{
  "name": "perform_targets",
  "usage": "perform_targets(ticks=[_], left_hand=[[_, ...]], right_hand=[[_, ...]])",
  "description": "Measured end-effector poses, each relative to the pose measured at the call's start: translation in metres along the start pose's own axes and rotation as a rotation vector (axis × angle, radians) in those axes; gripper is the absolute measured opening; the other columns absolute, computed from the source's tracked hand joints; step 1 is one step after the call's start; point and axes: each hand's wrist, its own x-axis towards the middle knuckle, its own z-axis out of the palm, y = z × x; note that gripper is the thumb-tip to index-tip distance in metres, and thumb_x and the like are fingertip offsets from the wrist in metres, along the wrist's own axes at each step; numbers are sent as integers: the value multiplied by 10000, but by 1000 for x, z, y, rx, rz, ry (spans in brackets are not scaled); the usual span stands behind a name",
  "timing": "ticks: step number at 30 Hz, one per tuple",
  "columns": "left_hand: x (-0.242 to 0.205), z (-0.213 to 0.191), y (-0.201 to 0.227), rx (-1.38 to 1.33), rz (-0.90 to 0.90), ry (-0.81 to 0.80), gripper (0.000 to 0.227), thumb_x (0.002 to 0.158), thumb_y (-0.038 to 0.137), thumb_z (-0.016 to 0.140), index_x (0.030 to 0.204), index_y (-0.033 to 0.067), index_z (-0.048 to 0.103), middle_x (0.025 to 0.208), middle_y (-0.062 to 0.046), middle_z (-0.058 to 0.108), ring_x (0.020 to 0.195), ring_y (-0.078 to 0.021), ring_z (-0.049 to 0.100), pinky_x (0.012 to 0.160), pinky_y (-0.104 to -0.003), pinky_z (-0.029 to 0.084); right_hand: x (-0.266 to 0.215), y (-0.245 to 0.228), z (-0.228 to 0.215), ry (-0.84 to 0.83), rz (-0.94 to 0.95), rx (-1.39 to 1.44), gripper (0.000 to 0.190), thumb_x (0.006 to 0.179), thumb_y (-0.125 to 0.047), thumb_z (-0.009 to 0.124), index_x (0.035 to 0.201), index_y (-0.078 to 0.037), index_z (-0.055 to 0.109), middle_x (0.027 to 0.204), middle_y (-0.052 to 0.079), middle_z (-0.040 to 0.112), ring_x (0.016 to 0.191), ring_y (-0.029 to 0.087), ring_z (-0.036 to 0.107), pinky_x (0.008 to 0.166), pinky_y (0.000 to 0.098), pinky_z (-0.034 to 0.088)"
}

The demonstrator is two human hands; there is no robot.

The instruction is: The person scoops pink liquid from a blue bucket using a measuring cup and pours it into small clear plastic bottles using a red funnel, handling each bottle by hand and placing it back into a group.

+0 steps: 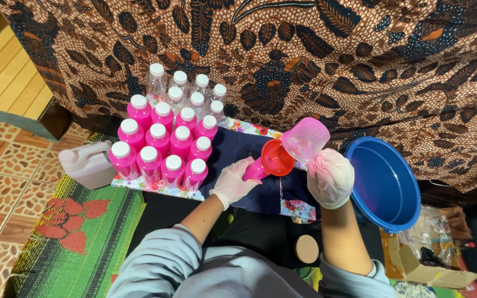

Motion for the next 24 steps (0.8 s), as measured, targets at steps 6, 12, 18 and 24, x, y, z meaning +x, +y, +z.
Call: perform_targets(ticks=[6,12,18,24], left_hand=[[1,1,-1,15,-16,-5,738,794,560,791,1378,165,569,1471,-37,574,1307,-255,581,1107,-369,441],[1,0,0,5,-26,-12,741,794,575,790,1376,173,569,1478,-35,570,1314,-252,578,1111,-366,435],[0,-2,2,-1,-15,-16,731,801,556,789,1370,154,567,1474,-53,570,1316,-271,575,1112,-376,434],[0,-2,4,19,-23,-14,718,799,540,791,1369,165,566,1469,-49,573,1308,-267,582,1108,-380,441]], right_hand=[[-32,9,-2,0,0,-11,176,791,-59,876,849,64,764,866,275,746,758,472,701,666,515,604],[-10,3,-1,18,-14,-29,169,788,-58,881,854,53,773,874,270,754,775,460,711,684,511,607],[25,-7,7,70,-43,9,159,772,5,866,866,69,754,851,278,745,726,455,699,652,522,604],[-65,25,18,117,194,-33,166,863,101,822,851,157,666,824,294,695,732,480,687,589,498,581]])
